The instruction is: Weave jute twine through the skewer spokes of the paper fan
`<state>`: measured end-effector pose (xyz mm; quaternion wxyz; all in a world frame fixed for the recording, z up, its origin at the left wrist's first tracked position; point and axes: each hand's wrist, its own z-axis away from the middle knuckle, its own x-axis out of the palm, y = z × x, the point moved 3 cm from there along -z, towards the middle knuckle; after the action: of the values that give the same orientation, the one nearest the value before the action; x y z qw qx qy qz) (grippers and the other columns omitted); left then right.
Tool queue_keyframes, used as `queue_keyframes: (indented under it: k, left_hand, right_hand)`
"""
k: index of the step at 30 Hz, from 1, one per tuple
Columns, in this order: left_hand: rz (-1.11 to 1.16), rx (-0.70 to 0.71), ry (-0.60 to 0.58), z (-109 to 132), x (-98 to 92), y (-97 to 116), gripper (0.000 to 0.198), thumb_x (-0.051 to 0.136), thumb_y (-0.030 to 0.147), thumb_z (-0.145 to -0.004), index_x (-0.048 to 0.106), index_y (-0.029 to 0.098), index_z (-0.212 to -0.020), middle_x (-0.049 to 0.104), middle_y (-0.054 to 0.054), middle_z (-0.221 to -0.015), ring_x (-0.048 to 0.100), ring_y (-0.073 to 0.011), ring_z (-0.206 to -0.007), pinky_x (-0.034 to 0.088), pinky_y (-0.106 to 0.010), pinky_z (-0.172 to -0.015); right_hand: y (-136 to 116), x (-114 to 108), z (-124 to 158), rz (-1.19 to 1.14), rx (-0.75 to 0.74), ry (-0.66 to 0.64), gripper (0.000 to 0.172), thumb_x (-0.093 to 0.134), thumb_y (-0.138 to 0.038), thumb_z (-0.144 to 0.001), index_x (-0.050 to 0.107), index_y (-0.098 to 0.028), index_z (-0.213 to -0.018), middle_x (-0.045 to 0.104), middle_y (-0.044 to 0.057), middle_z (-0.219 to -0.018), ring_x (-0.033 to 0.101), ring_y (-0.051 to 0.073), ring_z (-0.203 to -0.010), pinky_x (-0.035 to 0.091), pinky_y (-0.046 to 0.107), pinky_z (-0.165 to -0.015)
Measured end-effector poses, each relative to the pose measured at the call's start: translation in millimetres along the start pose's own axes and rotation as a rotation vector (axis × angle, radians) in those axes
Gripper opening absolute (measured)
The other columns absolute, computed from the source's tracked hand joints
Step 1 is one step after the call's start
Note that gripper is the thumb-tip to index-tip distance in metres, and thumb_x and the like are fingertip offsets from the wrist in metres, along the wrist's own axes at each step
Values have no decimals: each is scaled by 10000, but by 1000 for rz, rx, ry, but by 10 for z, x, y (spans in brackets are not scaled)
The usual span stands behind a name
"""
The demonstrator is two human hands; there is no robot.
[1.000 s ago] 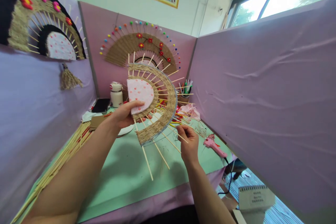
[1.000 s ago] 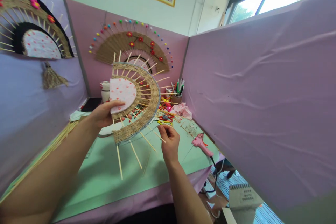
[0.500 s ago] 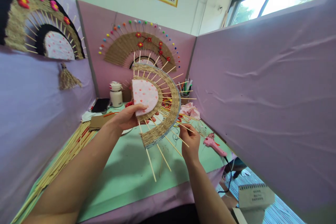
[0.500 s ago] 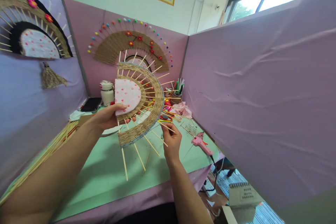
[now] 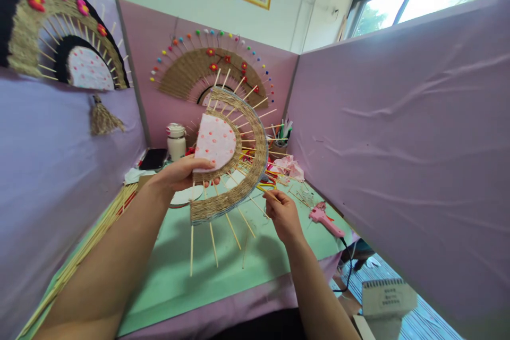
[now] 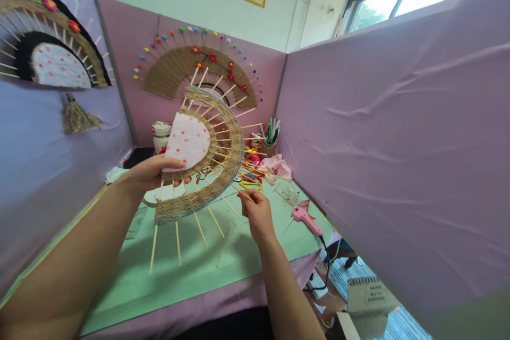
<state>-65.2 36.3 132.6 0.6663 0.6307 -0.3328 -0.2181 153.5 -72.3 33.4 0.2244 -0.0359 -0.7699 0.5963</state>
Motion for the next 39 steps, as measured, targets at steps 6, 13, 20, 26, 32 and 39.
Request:
queue_keyframes:
  k: [6,13,20,26,32,39]
  left_hand:
    - [-30,47,172,72,-100,101,377,644,97,-668,625,78,-1044,703,-103,-712,655,-200,-547,481,-230,-405]
    - [-85,25,198,152,-179,166,359,637,108,-667,645,99,-1026,694,-83,-659,648,-186,-529,494,-223,-445]
    - [-127,23,199,198,-200,204,422,615,92,-675,634,101,-1097,687,-83,-607,642,-191,-494,497,-220,-432]
    - [-37,-13,128,186,-110,182,425,544,133,-764,607,56,-1177,662,-95,-561,589,-161,-395,426,-179,-322]
    - [100,-15,120,121,-113,147,424,548,168,-807,591,46,-1210,705,-121,-680,644,-174,-472,450,-164,-320]
    - [142,-59,52,99,-45,75,444,491,255,-879,563,55,-1268,705,-136,-669,635,-184,-452,447,-176,-312]
  right_hand:
    - [4,25,23,-141,162,-70,318,765,-414,-638,607,-153,-727,337,-105,-463,200,38,-425,125,196,-409]
    - [-64,-15,55,13,98,-114,284,760,-405,-649,640,-153,-697,391,-84,-479,275,47,-437,185,203,-432]
    - [-271,-28,146,425,-308,28,239,709,-401,-733,663,-169,-695,561,-14,-593,433,102,-541,338,238,-510]
    - [-239,-34,142,378,-423,85,201,683,-377,-761,657,-185,-708,564,-13,-609,459,114,-563,370,243,-531]
    - [-157,-106,104,240,-426,165,198,691,-383,-750,676,-186,-738,583,-6,-639,464,114,-568,379,245,-539]
    - [-188,-71,131,303,-490,171,211,670,-396,-758,671,-189,-720,613,13,-675,519,144,-627,422,270,-593]
